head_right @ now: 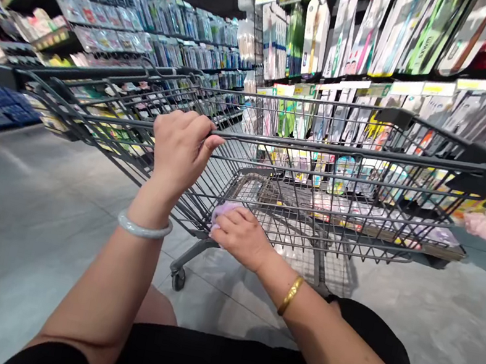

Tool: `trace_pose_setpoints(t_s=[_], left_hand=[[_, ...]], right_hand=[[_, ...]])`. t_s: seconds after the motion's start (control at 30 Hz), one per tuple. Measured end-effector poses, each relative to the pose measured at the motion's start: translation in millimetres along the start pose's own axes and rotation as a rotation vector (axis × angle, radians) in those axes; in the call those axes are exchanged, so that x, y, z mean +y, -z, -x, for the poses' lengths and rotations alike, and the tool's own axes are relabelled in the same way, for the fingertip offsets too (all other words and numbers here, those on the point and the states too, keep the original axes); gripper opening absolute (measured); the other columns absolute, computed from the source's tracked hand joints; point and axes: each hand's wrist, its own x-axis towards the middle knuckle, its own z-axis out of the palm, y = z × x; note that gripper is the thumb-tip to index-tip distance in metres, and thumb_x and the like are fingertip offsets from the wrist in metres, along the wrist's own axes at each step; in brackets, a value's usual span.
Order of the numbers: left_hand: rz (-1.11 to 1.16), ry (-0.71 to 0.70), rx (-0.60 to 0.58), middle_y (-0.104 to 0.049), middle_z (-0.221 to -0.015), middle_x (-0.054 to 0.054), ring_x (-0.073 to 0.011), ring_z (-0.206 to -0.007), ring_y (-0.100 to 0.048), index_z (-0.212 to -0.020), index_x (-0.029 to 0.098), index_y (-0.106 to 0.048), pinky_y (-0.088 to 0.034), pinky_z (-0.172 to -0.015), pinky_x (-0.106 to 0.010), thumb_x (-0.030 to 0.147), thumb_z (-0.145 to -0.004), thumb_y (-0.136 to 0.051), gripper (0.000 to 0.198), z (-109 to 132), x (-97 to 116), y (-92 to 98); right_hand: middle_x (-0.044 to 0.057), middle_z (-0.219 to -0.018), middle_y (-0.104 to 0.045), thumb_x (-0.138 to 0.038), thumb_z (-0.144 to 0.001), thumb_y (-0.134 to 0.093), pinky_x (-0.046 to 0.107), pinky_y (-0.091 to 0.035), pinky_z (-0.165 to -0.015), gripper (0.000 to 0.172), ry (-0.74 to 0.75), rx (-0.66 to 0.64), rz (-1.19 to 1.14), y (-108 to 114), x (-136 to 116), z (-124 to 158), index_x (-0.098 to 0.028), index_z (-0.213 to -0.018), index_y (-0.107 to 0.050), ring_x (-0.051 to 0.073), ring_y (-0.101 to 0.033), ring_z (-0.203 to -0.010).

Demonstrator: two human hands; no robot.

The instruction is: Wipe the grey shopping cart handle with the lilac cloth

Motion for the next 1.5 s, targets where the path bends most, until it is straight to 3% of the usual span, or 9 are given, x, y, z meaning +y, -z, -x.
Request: trace_pose_setpoints(t_s=[0.13,0.37,0.67,0.93,1.1,1.17,1.23,1.37,1.5], left_hand=[[0.009,0.000,0.025,-0.063,-0.089,-0.006,-0.0258,-0.089,-0.053,-0.091,0.026,-0.059,-0.027,-0.081,-0.039,0.070,-0.095,-0.021,0.059,-1,-5,-5.1],[0.032,-0.008,0.042,-0.062,-0.086,-0.006,-0.0259,-0.086,-0.052,-0.090,0.026,-0.061,-0.027,-0.080,-0.039,0.070,-0.094,-0.022,0.059,-2,-13,-9.3],[-0.065,-0.051,0.070,-0.061,-0.079,-0.006,-0.0241,-0.079,-0.049,-0.083,0.025,-0.058,-0.025,-0.074,-0.038,0.070,-0.095,-0.018,0.061,-1,-30,-10.1],[-0.007,-0.012,-0.044,-0.065,-0.083,-0.007,-0.0241,-0.081,-0.055,-0.086,0.023,-0.062,-0.032,-0.077,-0.037,0.065,-0.097,-0.028,0.055,-4,-52,-9.8],[0.105,0.116,0.286,-0.055,-0.139,-0.015,-0.0299,-0.137,-0.043,-0.128,0.020,-0.055,-0.031,-0.111,-0.046,0.051,-0.100,-0.041,0.044,31,-16,-11.0],[0.164,0.020,0.362,-0.057,-0.134,-0.015,-0.0281,-0.133,-0.048,-0.128,0.020,-0.052,-0.036,-0.111,-0.045,0.041,-0.100,-0.045,0.036,54,9,-14.3],[0.213,-0.111,0.220,-0.064,-0.117,-0.012,-0.0262,-0.119,-0.057,-0.120,0.021,-0.054,-0.041,-0.106,-0.042,0.040,-0.097,-0.052,0.030,71,30,-21.8],[0.214,-0.020,-0.171,-0.066,-0.116,-0.014,-0.0270,-0.113,-0.058,-0.119,0.016,-0.055,-0.042,-0.101,-0.041,0.047,-0.099,-0.046,0.037,83,51,-44.6],[0.212,-0.115,-0.375,-0.069,-0.095,-0.008,-0.0254,-0.095,-0.063,-0.102,0.020,-0.062,-0.043,-0.087,-0.039,0.050,-0.101,-0.039,0.038,81,51,-59.9]], right_hand=[[-0.002,-0.114,-0.071,-0.025,-0.093,-0.063,0.039,-0.030,-0.102,0.008,-0.194,0.057,0.070,27,13,-3,-0.029,-0.098,-0.068,0.018,-0.054,-0.111],[-0.001,-0.087,-0.068,-0.026,-0.092,-0.064,0.034,-0.033,-0.090,0.010,-0.181,-0.207,0.037,21,8,29,-0.024,-0.082,-0.067,0.016,-0.053,-0.093],[-0.002,-0.107,-0.073,-0.019,-0.091,-0.062,0.038,-0.034,-0.098,0.015,-0.285,0.177,0.200,73,34,13,-0.030,-0.096,-0.070,0.018,-0.055,-0.105],[-0.002,-0.095,-0.071,-0.015,-0.087,-0.061,0.037,-0.034,-0.091,0.012,-0.262,-0.017,-0.011,79,37,7,-0.026,-0.087,-0.066,0.017,-0.056,-0.098],[0.003,-0.105,-0.070,-0.018,-0.083,-0.067,0.040,-0.040,-0.094,0.016,-0.373,0.456,0.188,120,59,9,-0.026,-0.096,-0.070,0.022,-0.058,-0.102],[0.003,-0.102,-0.070,-0.021,-0.082,-0.068,0.041,-0.040,-0.094,0.016,-0.368,0.512,0.300,118,65,13,-0.027,-0.097,-0.071,0.022,-0.058,-0.101],[0.001,-0.099,-0.071,-0.023,-0.083,-0.070,0.042,-0.039,-0.096,0.016,-0.351,0.480,0.330,103,60,15,-0.028,-0.097,-0.071,0.022,-0.056,-0.101],[-0.001,-0.102,-0.074,-0.022,-0.087,-0.066,0.041,-0.036,-0.096,0.012,-0.330,0.310,0.239,66,36,12,-0.028,-0.096,-0.072,0.020,-0.056,-0.100],[-0.002,-0.102,-0.073,-0.023,-0.086,-0.069,0.037,-0.040,-0.095,0.008,-0.238,0.287,0.194,77,33,10,-0.028,-0.093,-0.070,0.018,-0.058,-0.101]])
